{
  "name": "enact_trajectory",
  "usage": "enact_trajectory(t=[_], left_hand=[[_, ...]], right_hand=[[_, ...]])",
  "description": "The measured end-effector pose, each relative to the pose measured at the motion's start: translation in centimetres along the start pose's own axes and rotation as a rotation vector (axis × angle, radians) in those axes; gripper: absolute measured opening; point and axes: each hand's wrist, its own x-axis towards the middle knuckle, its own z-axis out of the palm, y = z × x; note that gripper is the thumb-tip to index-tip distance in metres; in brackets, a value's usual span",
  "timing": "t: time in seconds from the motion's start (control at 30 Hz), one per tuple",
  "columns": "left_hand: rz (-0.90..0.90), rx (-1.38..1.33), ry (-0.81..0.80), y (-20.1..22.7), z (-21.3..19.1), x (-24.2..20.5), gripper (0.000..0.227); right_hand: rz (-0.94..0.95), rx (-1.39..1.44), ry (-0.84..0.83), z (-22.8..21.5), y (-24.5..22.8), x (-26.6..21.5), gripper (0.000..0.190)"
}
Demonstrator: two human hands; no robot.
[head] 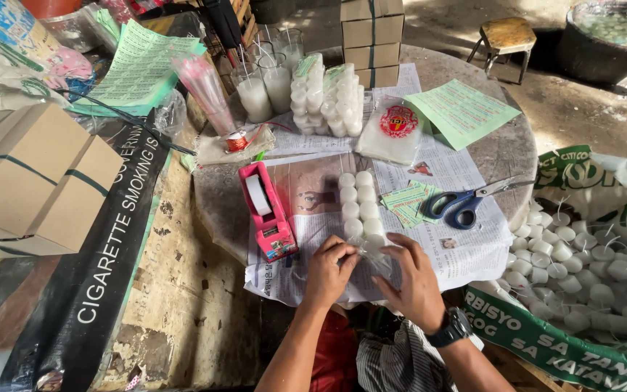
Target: Trimming the excess wick from small white candles using scissors and placing them into a storage bag.
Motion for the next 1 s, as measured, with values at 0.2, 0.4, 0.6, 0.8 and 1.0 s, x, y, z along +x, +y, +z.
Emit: enact_trajectory(t=[0.2,0.4,0.6,0.8,1.0], left_hand=[[-0.176,-0.102,-0.111,-0.2,-0.5,0.6,0.012],[-0.183,-0.083,-0.079,-0.3,-0.5,0.6,0.013],[-0.183,-0.078,-0.113,-0.5,-0.5,0.7,0.014],[-0.222,-0.089,-0.148,-0.4,-0.6,0.8,0.013],[-0.237,-0.073,-0.152,-0.2,-0.7,0.9,0.013]], right_hand=[[0.048,-0.133,0.021,1.6,3.1,-1.9,0.012],[0.131,-0.092,0.055,0.9,2.7,1.3,0.003],[0.080,-0.071,0.117,2.2,2.6,2.4,0.005],[0.032,-0.132,0.071,3.2,4.2,1.6,0.008],[-0.071,-0.150,0.042,1.3,1.7,1.7,0.025]])
